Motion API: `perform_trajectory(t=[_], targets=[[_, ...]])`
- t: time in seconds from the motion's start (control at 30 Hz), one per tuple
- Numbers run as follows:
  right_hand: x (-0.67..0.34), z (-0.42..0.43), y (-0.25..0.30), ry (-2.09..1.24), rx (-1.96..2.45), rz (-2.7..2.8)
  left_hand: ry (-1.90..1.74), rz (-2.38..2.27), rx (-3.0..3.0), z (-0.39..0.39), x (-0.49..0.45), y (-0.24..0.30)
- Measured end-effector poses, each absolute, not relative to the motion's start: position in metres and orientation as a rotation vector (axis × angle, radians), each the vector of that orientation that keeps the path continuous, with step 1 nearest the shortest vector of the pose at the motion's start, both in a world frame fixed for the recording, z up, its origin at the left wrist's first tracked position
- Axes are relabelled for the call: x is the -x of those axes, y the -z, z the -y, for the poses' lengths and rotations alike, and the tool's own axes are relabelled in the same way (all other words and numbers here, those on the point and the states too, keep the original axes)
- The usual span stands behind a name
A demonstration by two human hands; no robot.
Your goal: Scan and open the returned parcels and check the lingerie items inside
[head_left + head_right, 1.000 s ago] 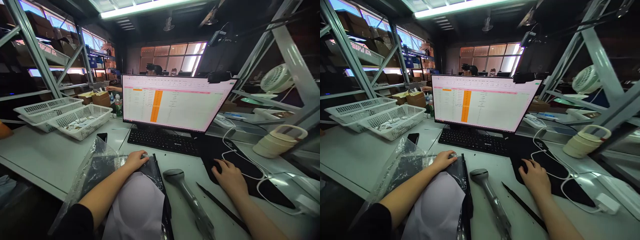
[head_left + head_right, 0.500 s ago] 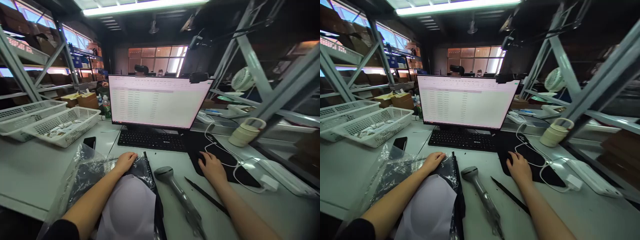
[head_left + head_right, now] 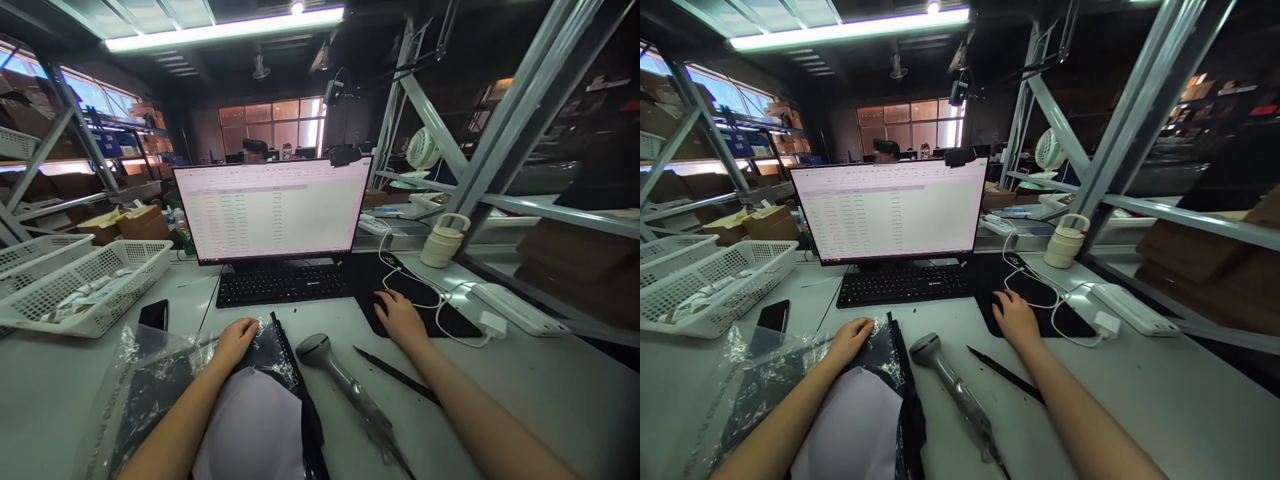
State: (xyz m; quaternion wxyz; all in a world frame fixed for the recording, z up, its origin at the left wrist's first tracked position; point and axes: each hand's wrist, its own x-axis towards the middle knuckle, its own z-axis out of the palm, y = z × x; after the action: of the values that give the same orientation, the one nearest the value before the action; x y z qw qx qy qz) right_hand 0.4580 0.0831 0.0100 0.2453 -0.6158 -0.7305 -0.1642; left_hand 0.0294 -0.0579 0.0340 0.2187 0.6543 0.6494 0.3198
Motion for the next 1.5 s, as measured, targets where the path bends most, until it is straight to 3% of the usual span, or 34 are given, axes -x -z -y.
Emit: perform_trajectory(t=[1.5], targets=[[-0.455,-0.079,-0.012,0.388,1.78,1.944,-0.836,-1.814,-1.773,0.06,-0.027,-0.034]])
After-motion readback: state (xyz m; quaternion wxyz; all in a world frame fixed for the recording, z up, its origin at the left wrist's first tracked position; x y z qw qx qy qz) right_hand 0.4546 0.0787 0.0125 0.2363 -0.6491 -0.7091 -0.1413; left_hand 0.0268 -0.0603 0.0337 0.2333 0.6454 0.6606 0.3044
